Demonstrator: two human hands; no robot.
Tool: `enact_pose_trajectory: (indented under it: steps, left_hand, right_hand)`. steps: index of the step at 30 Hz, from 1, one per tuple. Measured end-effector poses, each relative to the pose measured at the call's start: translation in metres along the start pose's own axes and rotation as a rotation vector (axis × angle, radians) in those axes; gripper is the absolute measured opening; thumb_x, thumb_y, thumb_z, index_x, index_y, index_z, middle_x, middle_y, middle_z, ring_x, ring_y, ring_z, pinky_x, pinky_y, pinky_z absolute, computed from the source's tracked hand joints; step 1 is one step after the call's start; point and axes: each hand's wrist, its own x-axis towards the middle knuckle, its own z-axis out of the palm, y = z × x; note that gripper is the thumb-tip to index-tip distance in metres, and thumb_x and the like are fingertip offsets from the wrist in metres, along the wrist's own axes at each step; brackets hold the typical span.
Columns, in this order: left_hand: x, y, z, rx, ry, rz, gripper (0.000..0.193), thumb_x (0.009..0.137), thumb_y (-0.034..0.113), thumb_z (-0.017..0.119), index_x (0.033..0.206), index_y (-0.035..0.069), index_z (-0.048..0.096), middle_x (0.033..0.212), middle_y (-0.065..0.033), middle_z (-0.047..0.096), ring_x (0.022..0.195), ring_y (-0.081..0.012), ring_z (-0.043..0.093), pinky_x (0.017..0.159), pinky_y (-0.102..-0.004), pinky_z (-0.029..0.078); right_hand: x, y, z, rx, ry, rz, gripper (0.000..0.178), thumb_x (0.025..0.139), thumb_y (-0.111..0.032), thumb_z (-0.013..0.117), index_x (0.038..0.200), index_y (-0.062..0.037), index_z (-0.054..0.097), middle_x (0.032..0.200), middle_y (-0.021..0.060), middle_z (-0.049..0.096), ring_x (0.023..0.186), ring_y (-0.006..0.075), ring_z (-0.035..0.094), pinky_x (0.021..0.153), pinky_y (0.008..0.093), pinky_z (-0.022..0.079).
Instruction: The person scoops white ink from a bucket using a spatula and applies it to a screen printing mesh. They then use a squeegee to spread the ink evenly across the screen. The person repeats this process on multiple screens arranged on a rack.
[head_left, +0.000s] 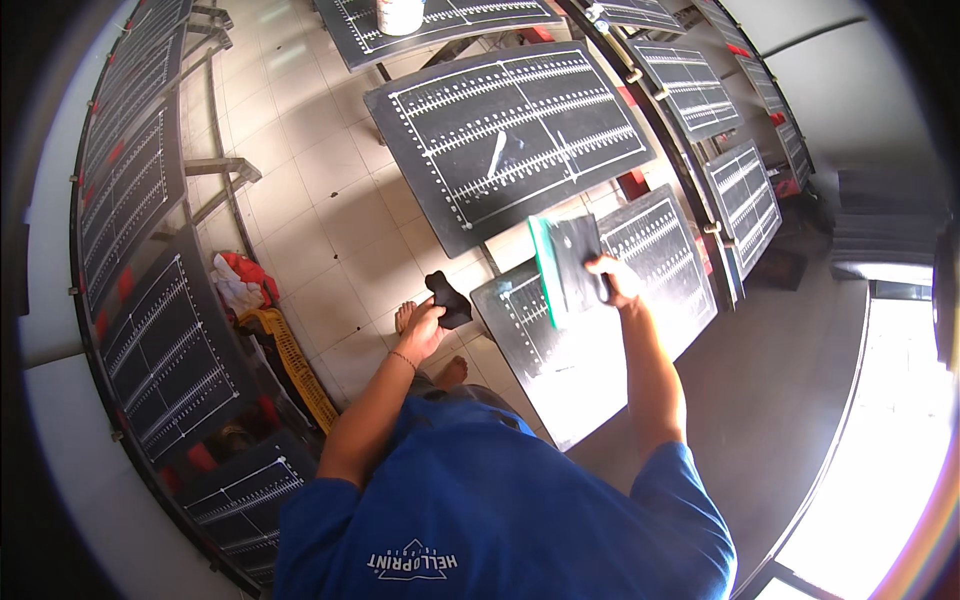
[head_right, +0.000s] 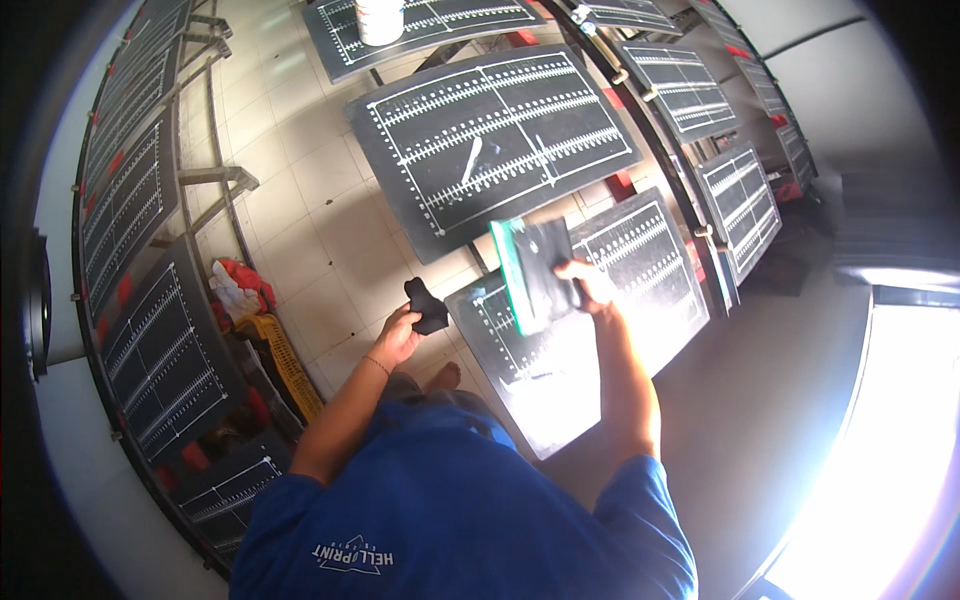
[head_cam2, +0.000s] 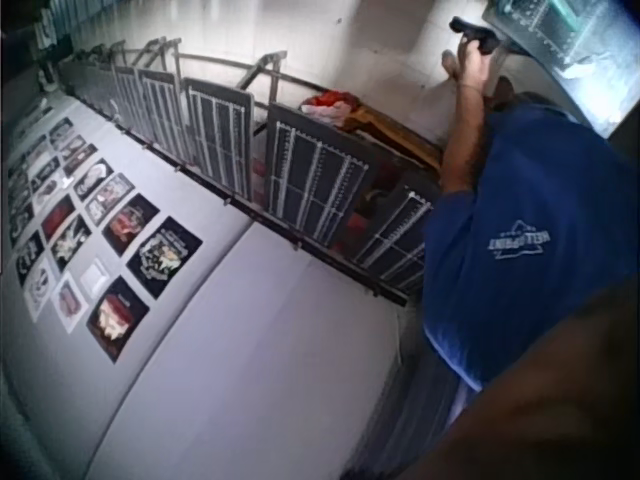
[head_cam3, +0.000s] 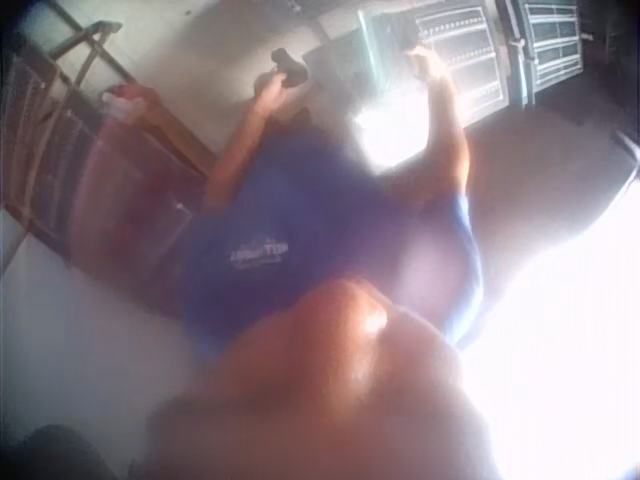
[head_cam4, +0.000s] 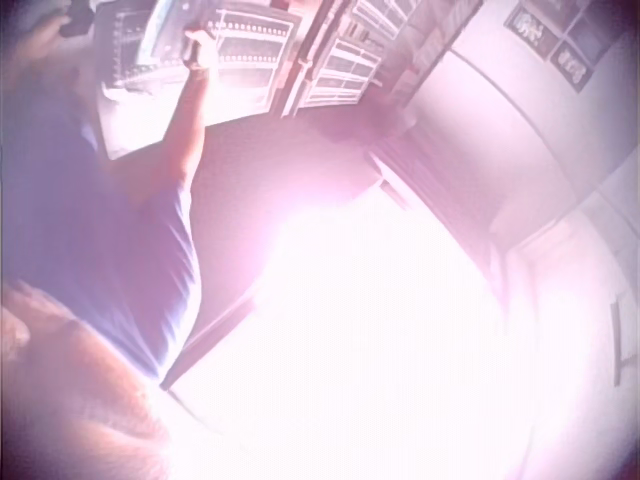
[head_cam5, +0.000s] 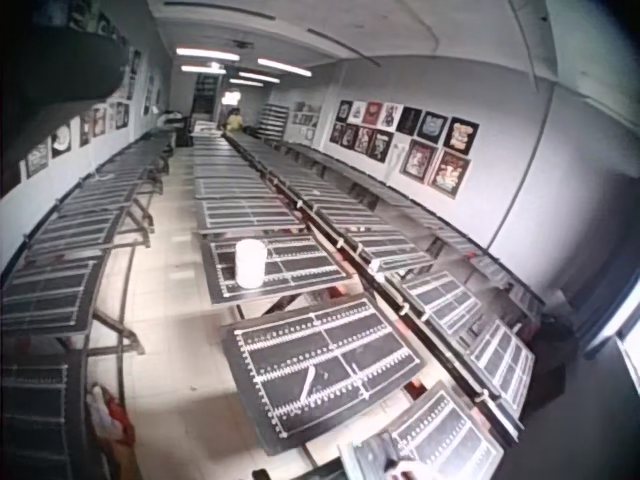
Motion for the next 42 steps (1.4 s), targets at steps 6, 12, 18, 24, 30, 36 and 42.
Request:
enact_pose_trajectory:
  steps: [6,12,18,24,30,36,42]
  left_hand:
    - [0.018,0.06,0.0,0.062,0.044,0.041,0.04,0.095,0.0,0.041,0.133,-0.002,0.05,0.128,-0.0152,0.058,0.117,-0.0269,0.061,0.099,-0.0401,0.054]
    - [-0.019,0.073,-0.067,-0.181,0.082,0.116,0.043,0.094,-0.001,0.04,0.136,-0.004,0.048,0.132,-0.0165,0.056,0.122,-0.0297,0.058,0.105,-0.043,0.05]
    - [-0.027,0.067,-0.107,-0.157,0.194,0.055,0.048,0.094,-0.002,0.039,0.142,-0.004,0.044,0.138,-0.0155,0.051,0.125,-0.0269,0.056,0.106,-0.0414,0.049]
    - [-0.01,0.085,-0.083,-0.163,0.128,0.054,0.044,0.095,-0.003,0.036,0.138,-0.006,0.045,0.133,-0.0159,0.054,0.123,-0.0265,0.056,0.106,-0.0406,0.049]
    - [0.0,0.085,-0.073,-0.081,0.149,0.032,0.036,0.097,-0.002,0.036,0.13,-0.005,0.05,0.126,-0.0149,0.057,0.116,-0.0264,0.059,0.102,-0.0406,0.052]
    - [-0.014,0.052,-0.052,-0.01,0.043,-0.024,0.035,0.094,-0.001,0.042,0.127,-0.001,0.052,0.131,-0.0145,0.054,0.12,-0.0247,0.056,0.1,-0.0393,0.052]
    - [-0.027,-0.021,0.001,0.207,-0.019,0.054,0.035,0.095,0.002,0.047,0.13,0.003,0.049,0.136,-0.011,0.049,0.125,-0.0232,0.051,0.103,-0.0433,0.049]
  right_hand:
    - [0.171,-0.086,0.12,-0.421,-0.082,0.075,0.072,0.074,-0.04,0.08,0.131,-0.0008,0.06,0.122,0.0162,0.066,0.116,0.0286,0.059,0.098,0.0548,0.042]
    - [0.184,-0.136,0.206,-1.404,0.338,-0.384,0.049,0.074,-0.035,0.074,0.114,-0.0066,0.069,0.096,0.0191,0.073,0.094,0.0326,0.072,0.083,0.0415,0.056]
    - [0.176,-0.11,0.292,-1.928,0.418,-0.298,0.023,0.096,-0.013,0.051,0.115,-0.0085,0.065,0.102,0.0149,0.073,0.097,0.0282,0.073,0.081,0.0449,0.059]
    - [0.181,-0.075,0.289,-2.179,0.424,-0.365,0.035,0.092,-0.02,0.06,0.124,-0.0068,0.061,0.112,0.0134,0.067,0.108,0.0245,0.067,0.084,0.0467,0.058]
    - [0.154,-0.185,0.237,-1.742,0.483,-0.38,0.027,0.082,-0.024,0.065,0.108,-0.0187,0.072,0.097,0.0139,0.074,0.095,0.0339,0.072,0.083,0.0444,0.057]
    - [0.06,-0.126,0.152,-1.607,0.367,-0.638,0.025,0.079,-0.013,0.067,0.104,-0.0158,0.071,0.09,0.0122,0.073,0.086,0.0337,0.07,0.077,0.044,0.057]
    - [-0.041,-0.027,0.088,-1.639,0.048,-0.868,0.036,0.073,-0.001,0.067,0.105,-0.0176,0.073,0.097,0.0062,0.072,0.087,0.0266,0.071,0.081,0.041,0.057]
